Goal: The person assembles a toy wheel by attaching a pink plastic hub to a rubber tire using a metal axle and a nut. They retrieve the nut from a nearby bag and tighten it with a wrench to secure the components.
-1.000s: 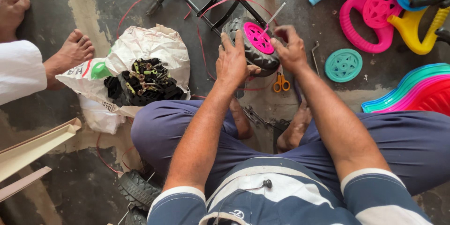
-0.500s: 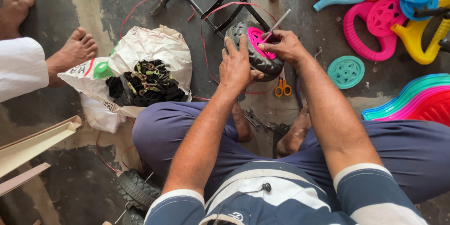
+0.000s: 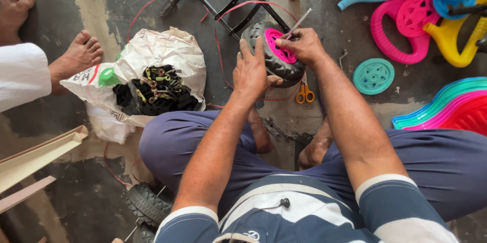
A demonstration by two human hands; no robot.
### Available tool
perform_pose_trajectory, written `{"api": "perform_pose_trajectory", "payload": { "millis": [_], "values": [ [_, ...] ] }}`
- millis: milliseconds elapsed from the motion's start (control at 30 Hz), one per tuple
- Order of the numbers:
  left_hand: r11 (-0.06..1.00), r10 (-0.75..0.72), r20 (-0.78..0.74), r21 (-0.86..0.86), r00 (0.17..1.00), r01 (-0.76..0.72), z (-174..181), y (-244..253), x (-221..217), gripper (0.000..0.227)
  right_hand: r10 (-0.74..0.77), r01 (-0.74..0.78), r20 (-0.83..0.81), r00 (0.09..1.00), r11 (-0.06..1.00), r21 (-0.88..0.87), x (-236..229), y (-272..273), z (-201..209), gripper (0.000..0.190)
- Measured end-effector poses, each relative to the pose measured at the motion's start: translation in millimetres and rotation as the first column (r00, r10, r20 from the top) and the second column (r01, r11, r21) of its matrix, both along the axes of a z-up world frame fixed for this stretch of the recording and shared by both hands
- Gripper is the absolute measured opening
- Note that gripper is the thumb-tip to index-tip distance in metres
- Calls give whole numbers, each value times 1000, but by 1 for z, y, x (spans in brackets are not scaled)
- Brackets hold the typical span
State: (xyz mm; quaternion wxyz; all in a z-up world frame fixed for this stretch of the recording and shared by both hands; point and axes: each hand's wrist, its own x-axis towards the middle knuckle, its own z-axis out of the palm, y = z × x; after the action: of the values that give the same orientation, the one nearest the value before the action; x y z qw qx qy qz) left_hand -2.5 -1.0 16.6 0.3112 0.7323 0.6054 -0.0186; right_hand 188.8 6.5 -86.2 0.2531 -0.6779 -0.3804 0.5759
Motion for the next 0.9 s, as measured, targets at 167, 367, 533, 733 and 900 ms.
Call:
{"api": "perform_pose_trajectory", "payload": {
  "millis": [167, 367, 533, 733, 900],
  "values": [
    [995, -93, -32, -36, 995, 92, 2, 9, -6, 129, 34, -40, -244, 969, 999, -18, 16, -1, -17, 29],
    [982, -150, -9, -115, 989, 148, 14, 16, 1, 121, -6, -48, -444, 896, 993, -111, 40, -14, -47, 34],
    [975, -168, -32, -155, 985, 161, 15, 21, 3, 119, -103, 72, -585, 805, 995, -75, 44, -25, -68, 33],
    [982, -165, -9, -95, 986, 163, 8, 20, 2, 133, -28, 72, -451, 892, 994, 82, 34, -21, -44, 41],
    [982, -161, -8, -100, 987, 159, 6, 16, 0, 132, 79, -55, -293, 953, 994, 90, 26, -13, -25, 31]
  ]
}}
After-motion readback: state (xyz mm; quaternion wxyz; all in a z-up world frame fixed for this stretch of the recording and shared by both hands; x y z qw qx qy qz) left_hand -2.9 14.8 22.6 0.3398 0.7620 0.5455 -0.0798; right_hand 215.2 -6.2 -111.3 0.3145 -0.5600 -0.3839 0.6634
